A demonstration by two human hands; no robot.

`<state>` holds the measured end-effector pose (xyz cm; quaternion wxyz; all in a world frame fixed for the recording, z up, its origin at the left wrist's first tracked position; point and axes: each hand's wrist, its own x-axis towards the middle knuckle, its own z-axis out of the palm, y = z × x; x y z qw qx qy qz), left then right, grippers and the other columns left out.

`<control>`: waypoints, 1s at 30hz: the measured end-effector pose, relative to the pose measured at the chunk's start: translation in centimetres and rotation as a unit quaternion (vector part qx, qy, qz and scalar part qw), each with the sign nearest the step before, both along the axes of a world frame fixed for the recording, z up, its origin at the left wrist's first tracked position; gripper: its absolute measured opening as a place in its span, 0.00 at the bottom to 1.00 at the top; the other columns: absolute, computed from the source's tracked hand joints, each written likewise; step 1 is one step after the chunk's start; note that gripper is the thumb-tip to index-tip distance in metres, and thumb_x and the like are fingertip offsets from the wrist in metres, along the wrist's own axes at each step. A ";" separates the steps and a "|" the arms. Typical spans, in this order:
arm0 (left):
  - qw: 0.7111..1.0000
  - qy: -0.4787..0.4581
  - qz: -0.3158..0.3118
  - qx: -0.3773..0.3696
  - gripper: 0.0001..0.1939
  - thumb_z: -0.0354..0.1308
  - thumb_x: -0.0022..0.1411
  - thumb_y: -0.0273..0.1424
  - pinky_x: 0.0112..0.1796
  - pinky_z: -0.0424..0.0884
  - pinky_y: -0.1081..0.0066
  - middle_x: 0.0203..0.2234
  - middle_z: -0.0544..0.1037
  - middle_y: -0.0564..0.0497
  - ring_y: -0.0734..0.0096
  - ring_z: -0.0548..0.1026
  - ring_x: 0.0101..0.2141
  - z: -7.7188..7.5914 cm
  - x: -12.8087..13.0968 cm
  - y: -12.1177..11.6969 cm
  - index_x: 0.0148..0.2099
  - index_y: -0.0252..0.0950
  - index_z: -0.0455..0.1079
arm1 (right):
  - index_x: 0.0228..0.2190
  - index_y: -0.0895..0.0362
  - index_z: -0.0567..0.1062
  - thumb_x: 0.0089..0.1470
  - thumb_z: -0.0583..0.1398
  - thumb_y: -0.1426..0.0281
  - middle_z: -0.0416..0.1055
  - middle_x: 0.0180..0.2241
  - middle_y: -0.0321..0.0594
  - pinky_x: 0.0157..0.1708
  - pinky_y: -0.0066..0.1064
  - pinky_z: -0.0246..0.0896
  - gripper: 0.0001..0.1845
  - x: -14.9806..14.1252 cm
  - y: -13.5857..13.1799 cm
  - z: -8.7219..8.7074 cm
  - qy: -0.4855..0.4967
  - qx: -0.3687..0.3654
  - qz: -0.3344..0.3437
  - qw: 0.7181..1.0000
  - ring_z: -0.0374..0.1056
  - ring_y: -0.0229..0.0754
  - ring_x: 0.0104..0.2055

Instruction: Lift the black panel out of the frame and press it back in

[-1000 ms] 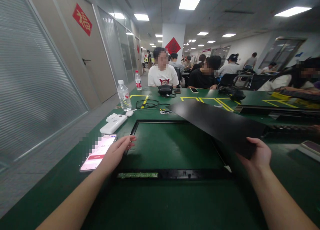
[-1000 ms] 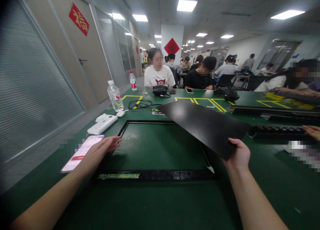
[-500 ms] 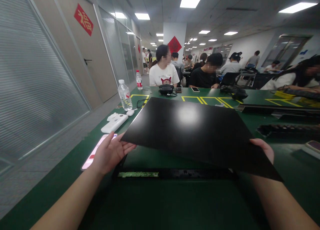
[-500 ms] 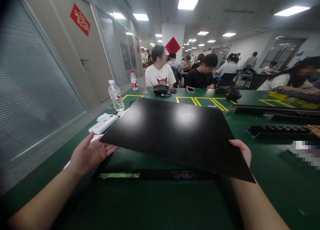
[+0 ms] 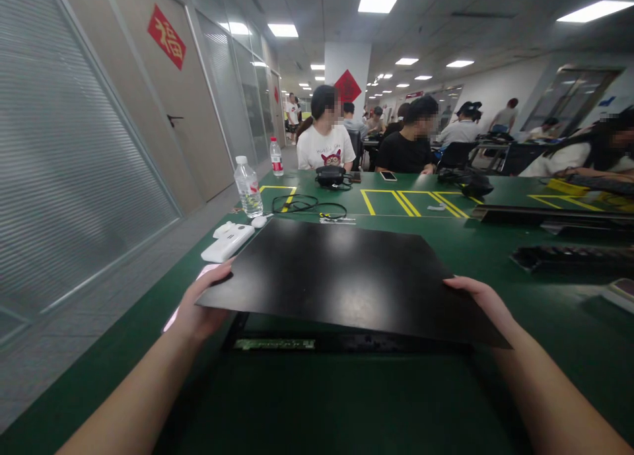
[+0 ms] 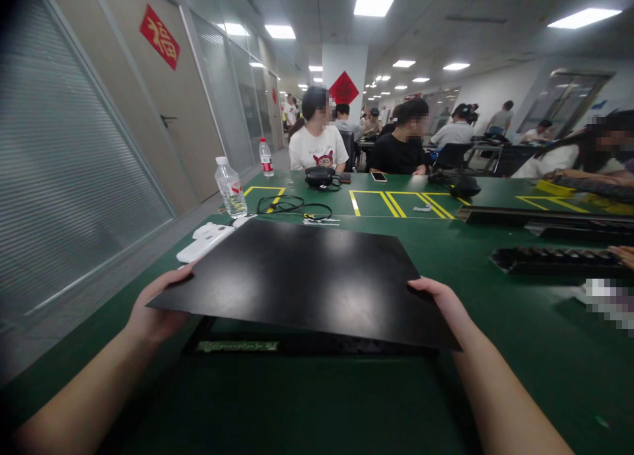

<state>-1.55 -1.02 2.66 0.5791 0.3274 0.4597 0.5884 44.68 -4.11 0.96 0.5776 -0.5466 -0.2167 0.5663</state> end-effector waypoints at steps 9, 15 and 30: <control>0.997 -0.028 0.048 0.054 0.06 0.66 0.46 0.31 0.27 0.78 0.68 0.22 0.80 0.52 0.63 0.77 0.24 0.5 -0.2 -0.1 0.30 0.39 0.78 | 0.42 0.60 0.81 0.45 0.63 0.76 0.82 0.38 0.46 0.35 0.32 0.75 0.19 -0.3 0.6 -0.6 0.009 0.001 0.113 0.994 0.79 0.45 0.35; 0.998 -0.010 0.023 0.055 0.15 0.66 0.47 0.34 0.36 0.81 0.65 0.34 0.86 0.50 0.53 0.83 0.38 0.6 0.2 -0.3 0.40 0.39 0.81 | 0.45 0.60 0.79 0.45 0.63 0.76 0.82 0.40 0.50 0.33 0.33 0.76 0.22 0.0 1.0 -1.0 -0.026 0.002 0.089 0.996 0.79 0.46 0.37; 0.997 0.040 0.004 0.071 0.30 0.67 0.48 0.38 0.41 0.81 0.61 0.44 0.87 0.46 0.45 0.83 0.47 -0.3 0.4 -0.2 0.55 0.38 0.80 | 0.44 0.59 0.81 0.42 0.66 0.77 0.83 0.33 0.50 0.18 0.22 0.59 0.24 0.4 1.3 -1.5 -0.148 0.012 -0.034 0.988 0.72 0.38 0.24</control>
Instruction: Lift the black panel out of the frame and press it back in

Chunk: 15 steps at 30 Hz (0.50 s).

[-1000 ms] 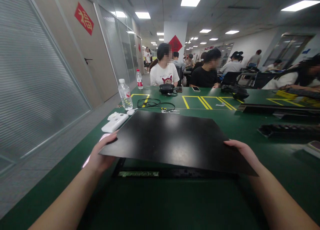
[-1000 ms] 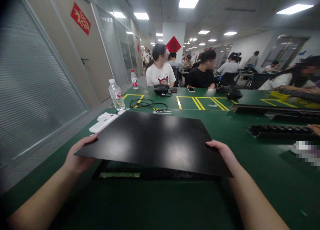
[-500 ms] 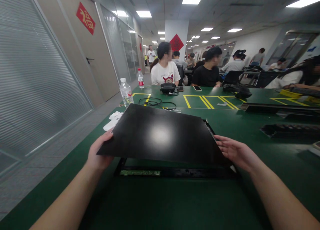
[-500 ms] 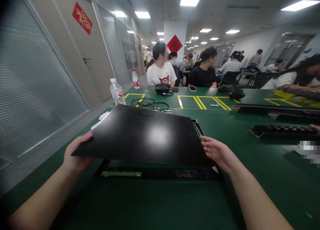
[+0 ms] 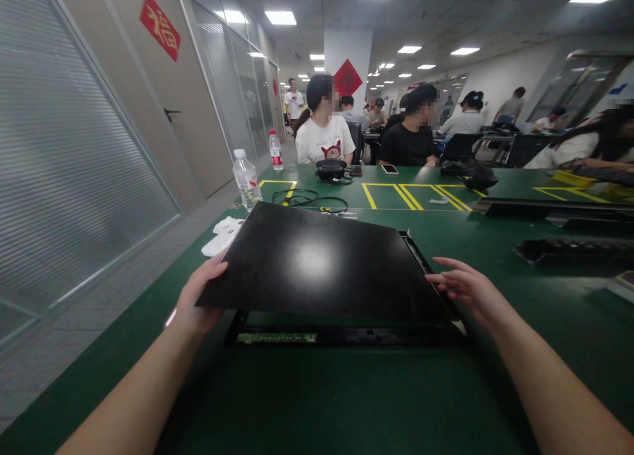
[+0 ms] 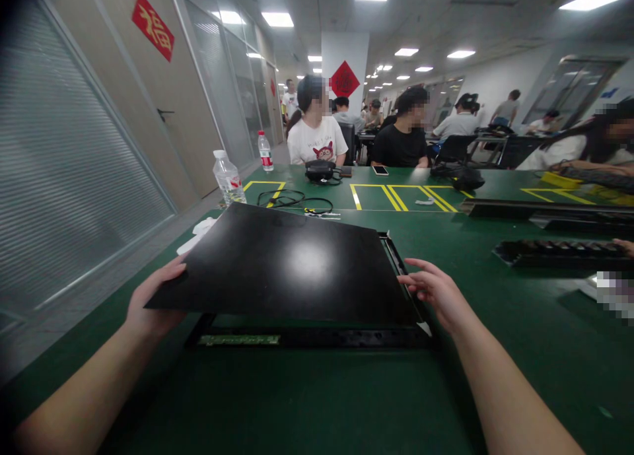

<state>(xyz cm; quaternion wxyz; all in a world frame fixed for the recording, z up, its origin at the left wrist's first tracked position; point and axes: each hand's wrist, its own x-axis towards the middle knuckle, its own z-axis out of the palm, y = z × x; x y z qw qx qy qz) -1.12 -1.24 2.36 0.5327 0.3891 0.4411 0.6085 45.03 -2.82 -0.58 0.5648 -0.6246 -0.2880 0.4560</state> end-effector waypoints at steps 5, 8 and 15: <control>1.000 0.016 -0.001 0.018 0.25 0.69 0.48 0.37 0.44 0.80 0.61 0.43 0.87 0.47 0.44 0.82 0.49 -0.5 -0.2 0.1 0.50 0.37 0.83 | 0.40 0.58 0.81 0.42 0.66 0.77 0.82 0.29 0.47 0.14 0.19 0.51 0.19 -0.1 0.3 0.0 -0.013 -0.007 -0.015 1.000 0.65 0.34 0.19; 1.000 0.018 0.016 0.009 0.24 0.69 0.47 0.37 0.43 0.80 0.62 0.41 0.88 0.48 0.46 0.83 0.47 -0.5 -0.4 0.1 0.48 0.38 0.84 | 0.40 0.59 0.81 0.42 0.65 0.76 0.82 0.29 0.48 0.14 0.19 0.52 0.19 -0.3 0.3 0.0 -0.030 -0.008 -0.008 0.999 0.65 0.34 0.19; 1.000 0.012 0.013 0.020 0.24 0.70 0.46 0.38 0.41 0.79 0.65 0.42 0.88 0.47 0.49 0.83 0.44 -0.4 -0.3 0.1 0.47 0.37 0.84 | 0.40 0.59 0.81 0.40 0.66 0.73 0.82 0.29 0.50 0.15 0.19 0.51 0.20 -0.3 0.3 -0.1 -0.049 0.006 -0.007 0.999 0.64 0.34 0.19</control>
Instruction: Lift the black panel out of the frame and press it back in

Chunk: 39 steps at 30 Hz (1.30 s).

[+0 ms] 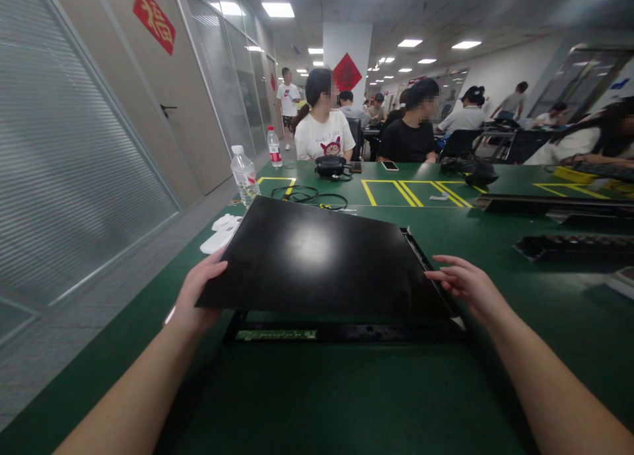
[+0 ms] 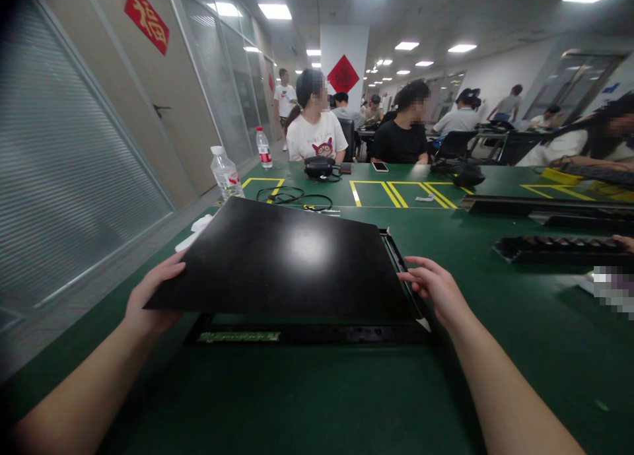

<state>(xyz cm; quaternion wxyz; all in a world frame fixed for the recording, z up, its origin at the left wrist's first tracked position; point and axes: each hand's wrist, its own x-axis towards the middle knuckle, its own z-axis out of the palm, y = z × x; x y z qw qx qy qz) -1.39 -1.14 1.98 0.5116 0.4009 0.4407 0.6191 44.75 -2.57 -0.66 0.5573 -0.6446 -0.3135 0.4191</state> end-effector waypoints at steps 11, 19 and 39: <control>0.998 0.015 -0.055 -0.014 0.32 0.70 0.48 0.39 0.43 0.77 0.63 0.44 0.86 0.44 0.45 0.82 0.46 -1.4 0.9 0.4 0.56 0.34 0.80 | 0.36 0.58 0.78 0.41 0.64 0.68 0.80 0.25 0.49 0.18 0.25 0.52 0.16 -0.1 0.0 0.5 -0.086 -0.039 -0.027 0.995 0.64 0.36 0.20; 0.996 0.034 -0.074 -0.032 0.30 0.68 0.50 0.41 0.41 0.77 0.59 0.45 0.86 0.45 0.41 0.81 0.46 -1.5 1.2 0.5 0.56 0.39 0.81 | 0.36 0.57 0.79 0.39 0.64 0.63 0.80 0.27 0.49 0.24 0.31 0.59 0.19 0.7 0.2 -0.3 -0.145 -0.043 -0.017 0.988 0.73 0.45 0.29; 0.993 0.012 -0.080 -0.085 0.29 0.69 0.53 0.41 0.41 0.78 0.59 0.44 0.86 0.46 0.45 0.82 0.45 -3.0 0.6 1.0 0.57 0.41 0.79 | 0.35 0.56 0.81 0.39 0.63 0.60 0.81 0.29 0.47 0.28 0.35 0.60 0.20 1.5 0.4 -1.3 -0.205 -0.047 -0.008 0.977 0.71 0.46 0.28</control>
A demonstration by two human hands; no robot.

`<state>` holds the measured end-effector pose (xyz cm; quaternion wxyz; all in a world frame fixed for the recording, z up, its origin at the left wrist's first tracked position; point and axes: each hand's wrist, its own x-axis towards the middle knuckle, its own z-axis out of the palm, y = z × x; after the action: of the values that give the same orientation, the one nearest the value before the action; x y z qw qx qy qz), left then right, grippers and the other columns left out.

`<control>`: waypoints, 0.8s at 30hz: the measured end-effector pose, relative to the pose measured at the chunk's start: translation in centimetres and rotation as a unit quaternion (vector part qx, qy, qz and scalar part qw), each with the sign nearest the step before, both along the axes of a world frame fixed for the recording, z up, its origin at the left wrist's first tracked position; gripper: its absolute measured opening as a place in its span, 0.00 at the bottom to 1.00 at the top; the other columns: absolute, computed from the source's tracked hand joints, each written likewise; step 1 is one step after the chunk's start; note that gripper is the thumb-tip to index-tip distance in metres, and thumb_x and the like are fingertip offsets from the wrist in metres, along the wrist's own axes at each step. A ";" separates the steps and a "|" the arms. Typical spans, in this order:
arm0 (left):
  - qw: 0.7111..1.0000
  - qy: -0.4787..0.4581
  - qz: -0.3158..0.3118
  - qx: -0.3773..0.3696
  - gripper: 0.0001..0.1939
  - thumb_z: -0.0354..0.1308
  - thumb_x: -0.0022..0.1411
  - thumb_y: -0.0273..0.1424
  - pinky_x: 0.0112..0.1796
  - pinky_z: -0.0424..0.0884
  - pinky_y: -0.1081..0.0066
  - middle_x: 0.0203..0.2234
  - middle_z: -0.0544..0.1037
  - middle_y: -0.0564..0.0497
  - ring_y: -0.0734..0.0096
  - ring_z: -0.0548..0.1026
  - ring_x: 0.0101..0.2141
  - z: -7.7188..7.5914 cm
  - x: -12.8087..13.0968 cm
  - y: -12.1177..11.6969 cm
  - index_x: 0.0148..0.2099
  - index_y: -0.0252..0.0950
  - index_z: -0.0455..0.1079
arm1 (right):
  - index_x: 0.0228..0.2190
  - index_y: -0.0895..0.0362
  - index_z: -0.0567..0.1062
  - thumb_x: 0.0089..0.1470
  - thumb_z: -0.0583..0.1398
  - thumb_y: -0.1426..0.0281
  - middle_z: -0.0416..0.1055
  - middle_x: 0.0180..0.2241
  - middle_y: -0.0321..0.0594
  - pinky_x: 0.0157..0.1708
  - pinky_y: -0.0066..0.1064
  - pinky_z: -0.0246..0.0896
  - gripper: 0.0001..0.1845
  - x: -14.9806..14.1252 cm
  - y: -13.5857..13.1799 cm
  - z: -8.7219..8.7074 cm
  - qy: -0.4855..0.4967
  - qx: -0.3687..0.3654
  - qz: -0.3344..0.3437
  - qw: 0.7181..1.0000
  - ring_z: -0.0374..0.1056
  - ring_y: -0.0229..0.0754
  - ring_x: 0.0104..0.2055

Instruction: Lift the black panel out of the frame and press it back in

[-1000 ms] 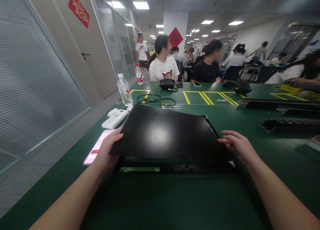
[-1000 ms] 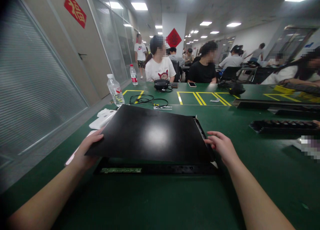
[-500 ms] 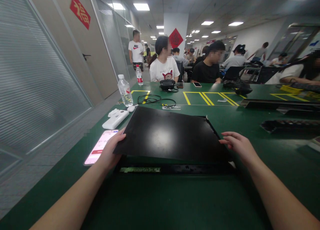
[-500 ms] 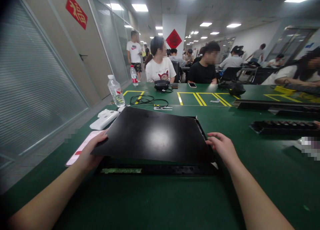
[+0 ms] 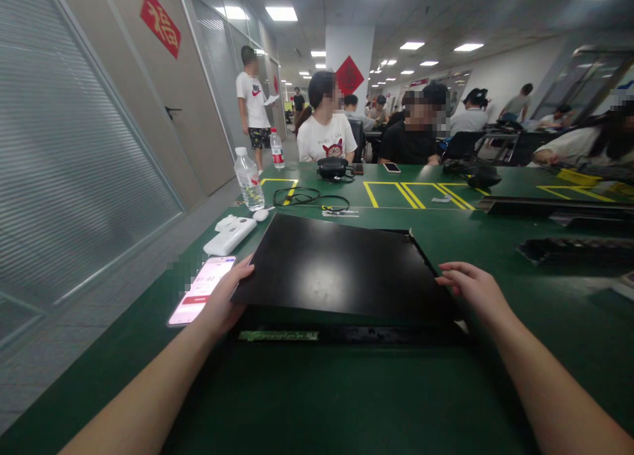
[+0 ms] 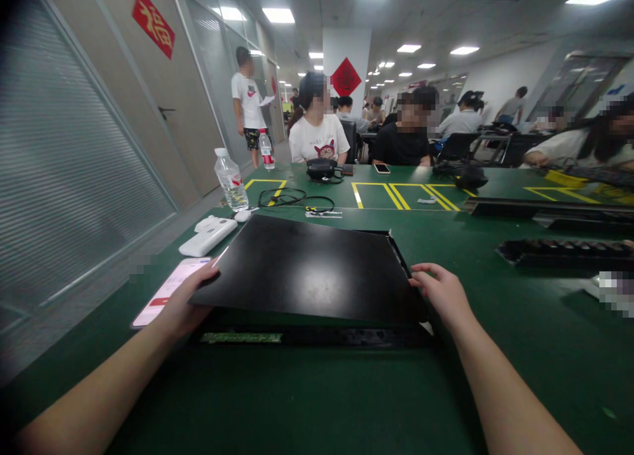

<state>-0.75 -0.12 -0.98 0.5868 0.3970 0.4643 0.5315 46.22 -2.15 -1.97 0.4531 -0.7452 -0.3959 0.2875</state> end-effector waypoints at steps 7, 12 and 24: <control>1.000 -0.013 -0.016 -0.010 0.31 0.67 0.56 0.39 0.43 0.79 0.62 0.46 0.86 0.48 0.50 0.83 0.45 -0.4 -0.3 0.2 0.62 0.40 0.75 | 0.34 0.54 0.81 0.39 0.63 0.59 0.81 0.29 0.46 0.30 0.38 0.61 0.19 -0.3 -0.1 0.2 -0.038 -0.011 0.005 0.999 0.69 0.46 0.28; 0.999 -0.023 -0.031 -0.008 0.32 0.67 0.58 0.38 0.45 0.79 0.62 0.48 0.85 0.48 0.50 0.82 0.47 -0.7 -0.5 0.3 0.64 0.40 0.73 | 0.34 0.53 0.82 0.40 0.63 0.59 0.82 0.30 0.45 0.30 0.37 0.61 0.19 0.2 0.1 -0.3 -0.067 -0.009 0.016 0.998 0.71 0.48 0.30; 1.000 0.016 -0.018 -0.010 0.29 0.68 0.55 0.42 0.41 0.77 0.58 0.48 0.85 0.45 0.45 0.82 0.45 -0.3 -0.2 0.3 0.59 0.42 0.78 | 0.33 0.53 0.83 0.42 0.62 0.58 0.82 0.30 0.42 0.30 0.37 0.61 0.17 0.1 -0.1 -0.1 -0.129 -0.017 0.025 0.991 0.72 0.48 0.30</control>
<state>-0.91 0.15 -1.24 0.5926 0.4083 0.4717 0.5096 46.30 -2.27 -2.07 0.3783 -0.7733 -0.4648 0.2070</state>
